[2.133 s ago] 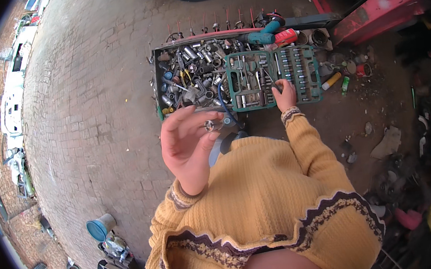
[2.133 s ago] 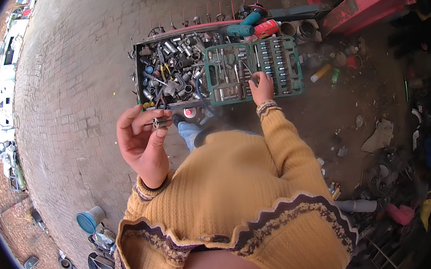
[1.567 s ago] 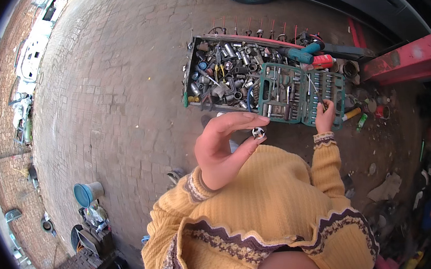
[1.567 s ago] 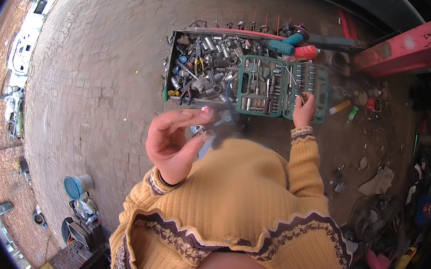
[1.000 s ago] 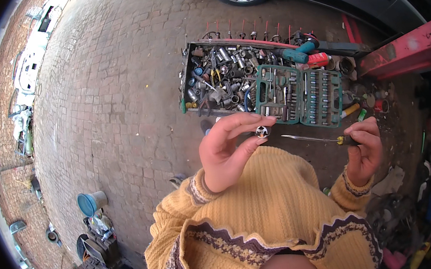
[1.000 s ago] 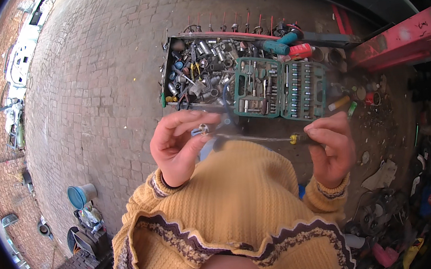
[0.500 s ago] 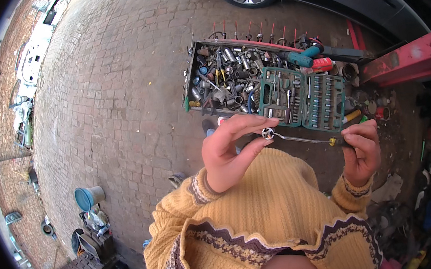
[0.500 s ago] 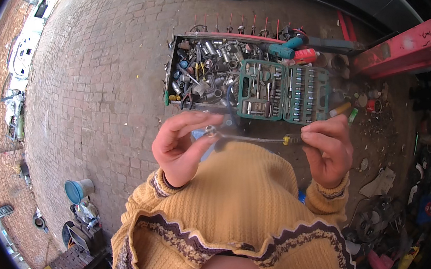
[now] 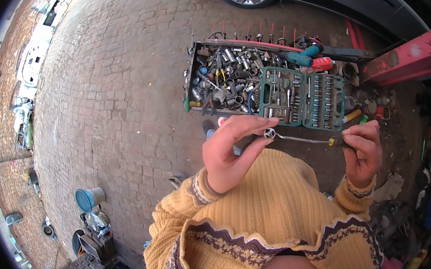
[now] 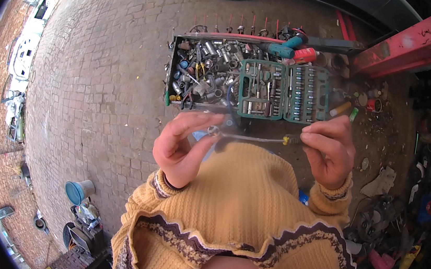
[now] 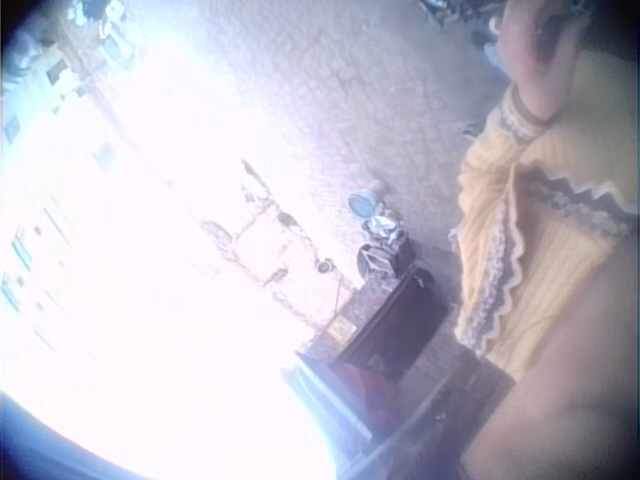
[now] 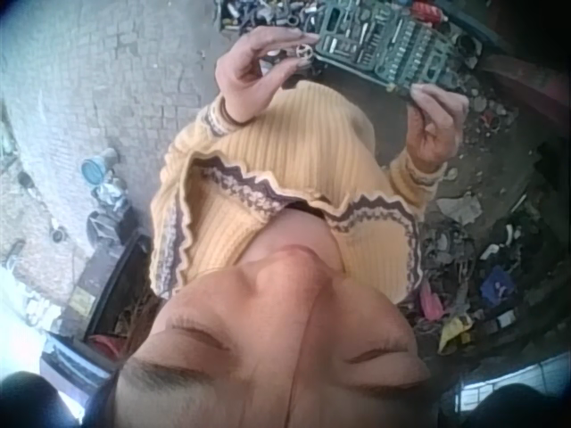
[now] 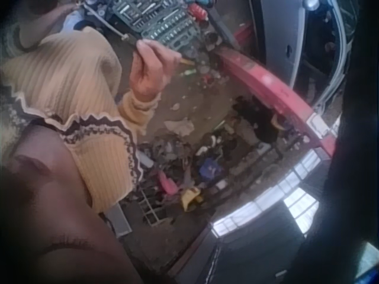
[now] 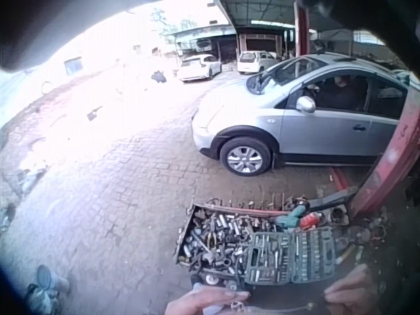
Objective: The person holds a small metal lock cylinder and uses a screwdriver to manipulate internal components. They repeatedly insert and remove a small pin-like piece while rotating the cylinder, then set the screwdriver down and continue handling the cylinder with both hands.
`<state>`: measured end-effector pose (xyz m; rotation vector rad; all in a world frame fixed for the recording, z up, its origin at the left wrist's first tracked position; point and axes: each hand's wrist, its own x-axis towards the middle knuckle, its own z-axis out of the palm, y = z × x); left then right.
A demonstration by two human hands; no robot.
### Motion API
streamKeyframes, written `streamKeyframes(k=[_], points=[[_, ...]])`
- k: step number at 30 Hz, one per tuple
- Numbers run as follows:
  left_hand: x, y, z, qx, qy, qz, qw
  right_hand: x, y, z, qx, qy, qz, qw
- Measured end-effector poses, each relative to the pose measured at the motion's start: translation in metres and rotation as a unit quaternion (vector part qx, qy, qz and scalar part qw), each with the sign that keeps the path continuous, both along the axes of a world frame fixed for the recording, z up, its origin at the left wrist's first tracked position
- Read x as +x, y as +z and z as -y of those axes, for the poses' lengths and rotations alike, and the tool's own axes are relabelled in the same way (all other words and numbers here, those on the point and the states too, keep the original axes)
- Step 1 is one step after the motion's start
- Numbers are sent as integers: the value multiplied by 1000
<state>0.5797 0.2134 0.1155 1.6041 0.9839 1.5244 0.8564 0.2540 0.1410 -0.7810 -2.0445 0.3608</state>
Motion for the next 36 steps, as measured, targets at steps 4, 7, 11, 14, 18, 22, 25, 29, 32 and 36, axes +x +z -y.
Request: streamKeyframes(k=[4,7,11,14,18,22,25,29,32,36], points=[[0,0,2,-5,7,1,1000,0,3,2,-4,-1,8,1000],[1,0,3,-8,12,5,1000,0,4,4,9,-9,5,1000],[2,0,5,-15,20,8,1000,-1,5,5,7,-9,6,1000],[1,1,5,-10,26,-18,999,-2,5,5,2,-2,8,1000],[1,2,6,-1,41,-30,999,-1,6,5,7,-5,19,1000],[-1,3,5,34,51,-56,997,-1,6,7,23,-13,32,999],[-2,2,6,44,58,-59,996,0,5,10,33,-16,34,999],[-1,-4,6,47,53,-45,996,1,4,10,56,-19,17,998],[6,-11,6,-133,-22,270,954,1,1,10,57,-29,-28,998],[6,-20,2,-188,-144,406,883,-1,-2,11,21,-36,-34,999]])
